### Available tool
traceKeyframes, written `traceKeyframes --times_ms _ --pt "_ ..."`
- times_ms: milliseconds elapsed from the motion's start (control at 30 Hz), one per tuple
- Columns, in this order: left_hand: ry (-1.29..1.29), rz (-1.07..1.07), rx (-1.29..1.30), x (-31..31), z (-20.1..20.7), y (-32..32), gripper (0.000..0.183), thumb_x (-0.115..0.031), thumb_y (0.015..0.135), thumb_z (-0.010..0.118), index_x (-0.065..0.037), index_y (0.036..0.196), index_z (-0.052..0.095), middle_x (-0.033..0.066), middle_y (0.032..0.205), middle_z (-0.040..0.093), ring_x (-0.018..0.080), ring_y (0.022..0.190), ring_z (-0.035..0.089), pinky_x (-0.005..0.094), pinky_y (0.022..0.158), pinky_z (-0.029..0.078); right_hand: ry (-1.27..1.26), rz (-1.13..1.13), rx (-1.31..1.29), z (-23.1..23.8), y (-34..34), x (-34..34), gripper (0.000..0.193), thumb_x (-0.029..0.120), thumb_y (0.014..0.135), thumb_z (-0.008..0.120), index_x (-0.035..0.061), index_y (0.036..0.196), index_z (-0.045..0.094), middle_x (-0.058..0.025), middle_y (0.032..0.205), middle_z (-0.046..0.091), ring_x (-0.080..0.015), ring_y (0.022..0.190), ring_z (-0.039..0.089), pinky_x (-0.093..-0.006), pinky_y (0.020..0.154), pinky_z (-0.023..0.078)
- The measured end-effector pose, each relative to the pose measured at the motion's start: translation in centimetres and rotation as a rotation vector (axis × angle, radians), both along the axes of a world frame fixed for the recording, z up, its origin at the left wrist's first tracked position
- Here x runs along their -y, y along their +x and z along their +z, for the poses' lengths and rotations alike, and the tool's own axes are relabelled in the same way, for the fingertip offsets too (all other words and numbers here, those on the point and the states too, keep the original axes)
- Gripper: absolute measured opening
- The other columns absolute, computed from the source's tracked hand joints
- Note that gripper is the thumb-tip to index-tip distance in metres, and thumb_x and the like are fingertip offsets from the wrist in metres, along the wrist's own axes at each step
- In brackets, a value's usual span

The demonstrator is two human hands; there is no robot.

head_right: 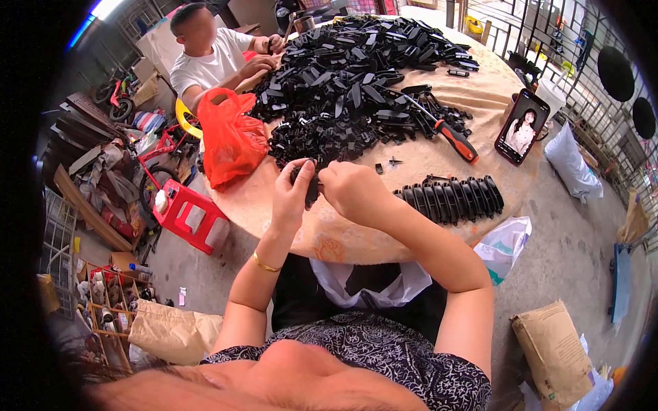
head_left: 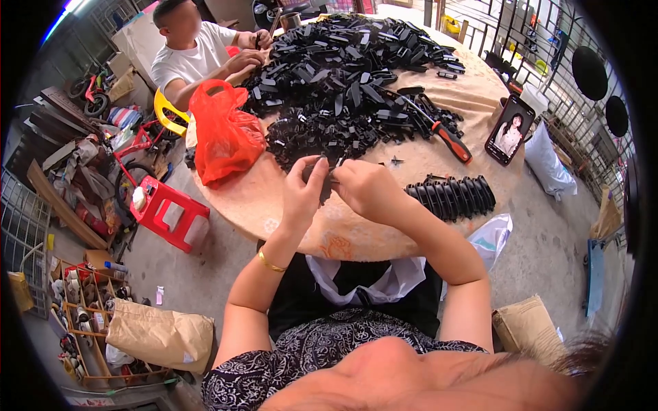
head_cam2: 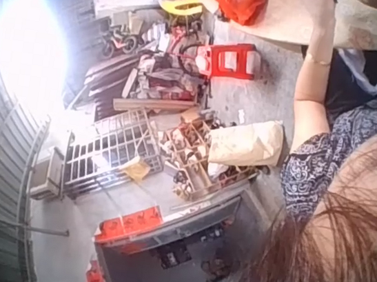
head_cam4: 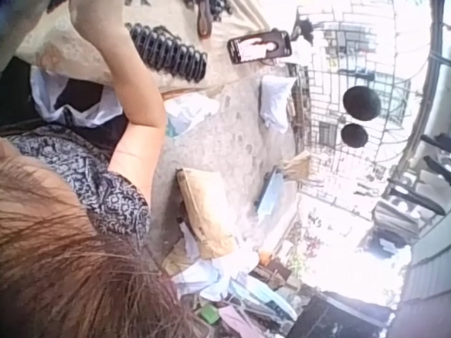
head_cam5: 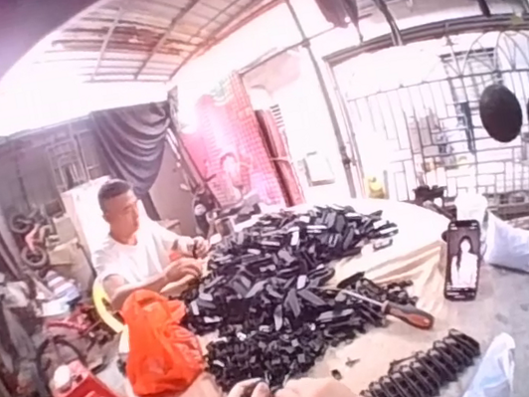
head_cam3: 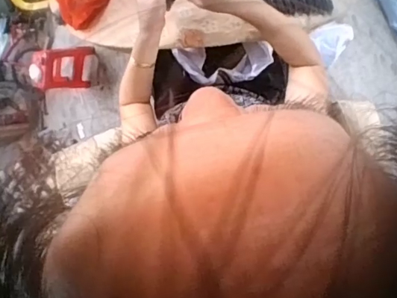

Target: The person sorts and assembles small black plastic components by hand at a table.

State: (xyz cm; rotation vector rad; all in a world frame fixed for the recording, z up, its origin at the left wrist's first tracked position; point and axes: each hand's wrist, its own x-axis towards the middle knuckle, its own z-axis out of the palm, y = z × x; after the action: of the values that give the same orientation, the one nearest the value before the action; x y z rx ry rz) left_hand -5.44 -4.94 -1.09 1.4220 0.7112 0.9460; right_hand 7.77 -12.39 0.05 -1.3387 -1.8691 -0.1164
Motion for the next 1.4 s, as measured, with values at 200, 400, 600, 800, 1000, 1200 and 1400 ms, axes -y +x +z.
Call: traceKeyframes --times_ms 200,400,600,800,1000,1200,1400 --pt "0.033 0.068 0.042 0.0 -0.2 0.2 0.027 -0.025 0.086 0.056 0.000 0.095 0.052 0.0013 0.071 0.054 0.0046 0.056 0.049 0.0176 0.043 0.038 0.006 0.058 0.198 -0.5 -0.2 0.0 0.012 0.012 0.077 0.054 0.0024 0.075 0.048 -0.0101 0.070 0.052 -0.0248 0.066 0.055 -0.0344 0.058 0.045" --pt "-0.179 0.117 0.137 -0.5 -0.4 1.1 0.026 -0.027 0.088 0.052 -0.003 0.098 0.050 0.0043 0.078 0.055 0.0095 0.063 0.052 0.0219 0.051 0.044 -0.022 -0.012 0.101 -0.2 -0.7 0.1 0.019 0.015 0.078 0.053 -0.0020 0.086 0.051 -0.0125 0.078 0.054 -0.0258 0.072 0.056 -0.0339 0.061 0.046" --pt "-0.767 -0.181 0.475 -3.3 -1.4 0.1 0.030 -0.028 0.091 0.041 -0.002 0.101 0.051 0.0129 0.096 0.058 0.0246 0.088 0.057 0.0373 0.078 0.048 -0.071 -0.092 0.115 -0.7 -1.3 0.0 0.041 0.023 0.080 0.056 -0.0001 0.113 0.048 -0.0165 0.106 0.052 -0.0285 0.093 0.056 -0.0343 0.071 0.049" --pt "-0.744 -0.243 0.637 -2.1 -0.8 0.8 0.032 -0.025 0.092 0.041 0.003 0.106 0.044 0.0155 0.105 0.053 0.0270 0.100 0.053 0.0429 0.086 0.045 -0.101 -0.024 -0.361 0.6 -0.3 -0.2 0.032 0.011 0.075 0.062 0.0017 0.105 0.054 -0.0113 0.096 0.056 -0.0205 0.071 0.061 -0.0291 0.063 0.049" --pt "-0.705 -0.358 0.478 -1.4 -0.4 1.1 0.024 -0.017 0.083 0.058 0.001 0.098 0.051 0.0086 0.080 0.058 0.0182 0.067 0.057 0.0297 0.059 0.049 0.082 -0.203 -0.434 1.4 4.1 -0.8 0.016 0.013 0.074 0.063 0.0016 0.085 0.062 -0.0125 0.071 0.060 -0.0212 0.057 0.057 -0.0299 0.053 0.045" --pt "0.558 -0.392 -0.292 3.7 0.9 4.3 0.035 -0.014 0.066 0.073 0.001 0.096 0.060 0.0055 0.070 0.059 0.0113 0.061 0.054 0.0242 0.057 0.045 0.075 -0.363 -0.397 1.8 7.4 -1.2 0.016 0.016 0.076 0.061 0.0023 0.082 0.063 -0.0117 0.064 0.061 -0.0239 0.055 0.059 -0.0302 0.053 0.045" --pt "0.935 -0.721 -0.815 6.4 0.5 6.0 0.049 -0.029 0.072 0.064 -0.004 0.112 0.050 0.0209 0.084 0.059 0.0358 0.077 0.057 0.0408 0.070 0.046 -0.060 -0.382 -0.070 -1.0 9.3 -1.9 0.026 0.014 0.077 0.055 0.0059 0.101 0.059 -0.0136 0.096 0.058 -0.0271 0.092 0.055 -0.0357 0.077 0.045"
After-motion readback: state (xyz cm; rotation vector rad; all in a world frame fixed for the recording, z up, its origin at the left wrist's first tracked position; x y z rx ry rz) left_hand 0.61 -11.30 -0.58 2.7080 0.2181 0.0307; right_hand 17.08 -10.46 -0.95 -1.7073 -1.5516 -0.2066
